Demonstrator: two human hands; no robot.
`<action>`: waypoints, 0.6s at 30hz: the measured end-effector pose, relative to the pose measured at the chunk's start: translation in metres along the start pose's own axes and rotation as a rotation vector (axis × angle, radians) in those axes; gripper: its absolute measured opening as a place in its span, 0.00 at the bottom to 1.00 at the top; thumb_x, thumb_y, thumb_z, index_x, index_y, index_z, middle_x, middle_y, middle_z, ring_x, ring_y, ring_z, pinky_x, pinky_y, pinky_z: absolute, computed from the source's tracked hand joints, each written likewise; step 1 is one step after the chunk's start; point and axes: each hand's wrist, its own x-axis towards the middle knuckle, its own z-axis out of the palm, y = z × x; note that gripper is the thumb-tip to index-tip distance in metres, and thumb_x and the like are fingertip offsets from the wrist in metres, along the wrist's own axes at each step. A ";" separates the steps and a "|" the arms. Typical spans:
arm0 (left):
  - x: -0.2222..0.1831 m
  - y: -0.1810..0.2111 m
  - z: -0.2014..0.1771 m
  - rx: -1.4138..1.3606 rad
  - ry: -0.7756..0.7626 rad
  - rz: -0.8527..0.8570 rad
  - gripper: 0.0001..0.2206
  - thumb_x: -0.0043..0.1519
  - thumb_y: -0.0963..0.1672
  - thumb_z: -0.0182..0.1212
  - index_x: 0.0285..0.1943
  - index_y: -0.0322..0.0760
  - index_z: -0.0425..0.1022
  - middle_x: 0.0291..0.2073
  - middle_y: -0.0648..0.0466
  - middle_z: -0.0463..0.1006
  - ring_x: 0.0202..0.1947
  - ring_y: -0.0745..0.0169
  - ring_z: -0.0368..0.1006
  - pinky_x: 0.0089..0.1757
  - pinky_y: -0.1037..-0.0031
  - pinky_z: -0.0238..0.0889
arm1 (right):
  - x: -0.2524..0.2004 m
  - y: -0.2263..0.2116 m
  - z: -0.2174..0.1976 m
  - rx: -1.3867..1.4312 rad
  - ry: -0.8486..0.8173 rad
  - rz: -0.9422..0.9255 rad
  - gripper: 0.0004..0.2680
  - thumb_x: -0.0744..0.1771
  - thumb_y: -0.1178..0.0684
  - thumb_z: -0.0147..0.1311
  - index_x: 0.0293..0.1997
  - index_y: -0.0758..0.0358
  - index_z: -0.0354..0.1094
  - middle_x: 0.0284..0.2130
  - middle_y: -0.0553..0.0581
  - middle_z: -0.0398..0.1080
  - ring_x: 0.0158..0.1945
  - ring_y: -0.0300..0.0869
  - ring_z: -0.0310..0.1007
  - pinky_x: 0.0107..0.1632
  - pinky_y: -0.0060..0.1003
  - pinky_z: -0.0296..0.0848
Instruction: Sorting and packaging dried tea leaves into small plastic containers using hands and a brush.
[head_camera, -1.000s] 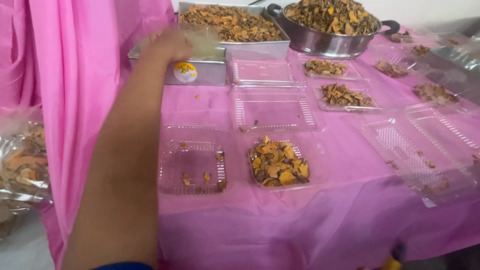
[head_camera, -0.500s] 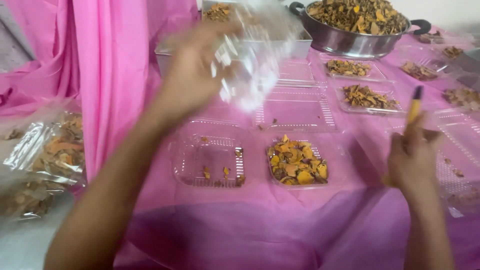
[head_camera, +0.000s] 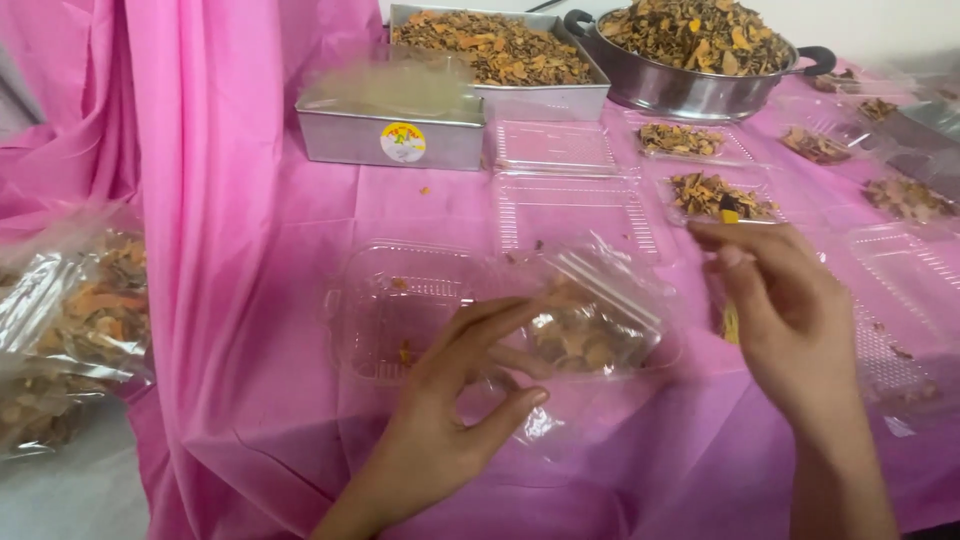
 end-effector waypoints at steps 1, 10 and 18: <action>-0.001 0.001 0.003 -0.055 -0.015 -0.013 0.24 0.61 0.40 0.65 0.69 0.40 0.67 0.56 0.54 0.76 0.55 0.66 0.75 0.58 0.73 0.68 | -0.004 -0.012 0.000 0.094 -0.038 -0.040 0.09 0.72 0.59 0.47 0.54 0.69 0.74 0.50 0.62 0.73 0.57 0.47 0.72 0.61 0.38 0.70; -0.013 0.000 0.017 -0.029 -0.006 -0.013 0.25 0.64 0.40 0.62 0.72 0.38 0.63 0.69 0.50 0.65 0.50 0.66 0.78 0.56 0.74 0.72 | -0.039 -0.044 0.009 -0.036 0.031 -0.186 0.11 0.68 0.60 0.57 0.57 0.63 0.74 0.46 0.57 0.73 0.49 0.41 0.74 0.55 0.35 0.70; -0.020 0.000 0.022 0.056 -0.031 0.056 0.22 0.68 0.41 0.55 0.72 0.33 0.62 0.69 0.45 0.67 0.70 0.52 0.65 0.68 0.63 0.57 | -0.044 -0.047 0.012 -0.038 0.009 -0.164 0.12 0.68 0.58 0.57 0.57 0.62 0.74 0.46 0.58 0.70 0.52 0.44 0.72 0.61 0.37 0.68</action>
